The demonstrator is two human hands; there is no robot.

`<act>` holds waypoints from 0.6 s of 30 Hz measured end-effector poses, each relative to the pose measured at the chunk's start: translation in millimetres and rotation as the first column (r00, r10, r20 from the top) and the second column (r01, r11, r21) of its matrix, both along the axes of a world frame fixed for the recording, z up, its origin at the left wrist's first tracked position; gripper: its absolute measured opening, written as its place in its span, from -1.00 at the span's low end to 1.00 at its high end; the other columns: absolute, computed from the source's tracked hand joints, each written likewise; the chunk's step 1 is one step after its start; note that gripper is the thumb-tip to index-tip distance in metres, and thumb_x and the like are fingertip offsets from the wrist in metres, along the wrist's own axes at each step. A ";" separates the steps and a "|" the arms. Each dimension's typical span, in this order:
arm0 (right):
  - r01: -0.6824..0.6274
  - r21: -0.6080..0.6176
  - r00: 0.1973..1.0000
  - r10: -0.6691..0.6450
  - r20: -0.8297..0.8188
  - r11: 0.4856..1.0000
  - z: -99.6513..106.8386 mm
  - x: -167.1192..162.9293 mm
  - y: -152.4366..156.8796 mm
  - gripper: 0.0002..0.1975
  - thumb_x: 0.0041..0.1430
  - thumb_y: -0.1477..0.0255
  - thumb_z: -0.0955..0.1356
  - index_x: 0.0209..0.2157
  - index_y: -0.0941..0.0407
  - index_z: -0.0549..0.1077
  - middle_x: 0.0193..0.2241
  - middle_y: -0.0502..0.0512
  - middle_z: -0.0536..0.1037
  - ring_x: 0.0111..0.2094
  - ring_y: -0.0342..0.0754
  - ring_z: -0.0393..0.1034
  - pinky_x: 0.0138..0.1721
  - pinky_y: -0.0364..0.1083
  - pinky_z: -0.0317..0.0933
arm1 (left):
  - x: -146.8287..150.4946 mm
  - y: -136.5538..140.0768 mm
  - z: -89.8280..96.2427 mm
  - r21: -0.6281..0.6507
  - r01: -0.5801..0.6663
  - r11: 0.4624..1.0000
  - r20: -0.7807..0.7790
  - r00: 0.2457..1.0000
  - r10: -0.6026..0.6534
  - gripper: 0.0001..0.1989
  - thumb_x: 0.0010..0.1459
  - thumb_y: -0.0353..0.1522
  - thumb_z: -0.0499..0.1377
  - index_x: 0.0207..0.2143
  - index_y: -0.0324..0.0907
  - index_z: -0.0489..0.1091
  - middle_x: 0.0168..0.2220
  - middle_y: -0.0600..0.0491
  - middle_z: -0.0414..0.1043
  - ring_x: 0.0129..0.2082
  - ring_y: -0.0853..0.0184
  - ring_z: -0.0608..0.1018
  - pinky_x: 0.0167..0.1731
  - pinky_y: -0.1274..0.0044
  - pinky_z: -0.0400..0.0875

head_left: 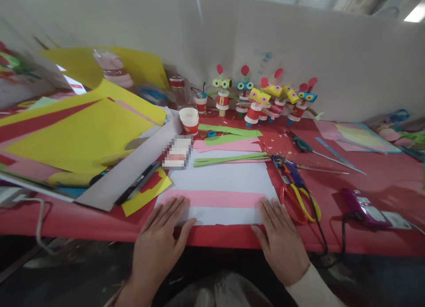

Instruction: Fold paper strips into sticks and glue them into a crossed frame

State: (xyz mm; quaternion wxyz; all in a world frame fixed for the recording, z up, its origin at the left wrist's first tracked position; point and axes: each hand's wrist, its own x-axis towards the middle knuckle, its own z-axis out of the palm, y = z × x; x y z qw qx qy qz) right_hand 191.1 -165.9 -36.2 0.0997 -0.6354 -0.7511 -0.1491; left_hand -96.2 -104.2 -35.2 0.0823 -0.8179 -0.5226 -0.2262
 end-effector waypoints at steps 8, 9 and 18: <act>-0.113 0.135 0.994 0.113 0.010 0.984 2.7 9.3 11.1 -0.63 0.21 0.29 0.24 -0.01 0.13 0.42 0.01 0.11 0.48 0.09 0.21 0.25 0.12 0.23 0.01 | -10.5 -3.8 4.9 0.023 -0.074 0.997 0.000 0.997 0.074 -0.56 0.19 -0.20 0.05 0.08 -0.20 0.29 0.03 -0.09 0.42 0.02 0.12 0.46 0.02 0.25 0.28; -0.127 0.152 0.992 0.129 -0.004 0.980 3.3 10.2 16.5 -0.71 0.21 0.34 0.24 -0.10 0.10 0.48 -0.08 0.09 0.54 0.04 0.18 0.31 0.11 0.21 0.04 | -12.2 -2.3 5.2 0.026 -0.067 0.997 -0.004 0.998 0.067 -0.58 0.20 -0.23 0.04 0.06 -0.19 0.31 0.02 -0.08 0.43 0.01 0.14 0.47 0.00 0.26 0.31; -0.161 -0.053 0.945 0.139 -0.297 0.985 10.4 24.6 71.4 -0.74 0.15 0.30 0.24 -0.20 0.06 0.48 -0.30 0.12 0.56 -0.32 0.04 0.44 -0.29 0.01 0.32 | -21.9 -12.2 5.3 0.087 -0.037 0.996 0.254 0.967 0.013 -0.61 0.18 -0.43 0.06 0.08 -0.10 0.29 0.04 -0.05 0.42 0.06 0.19 0.43 -0.02 0.30 0.38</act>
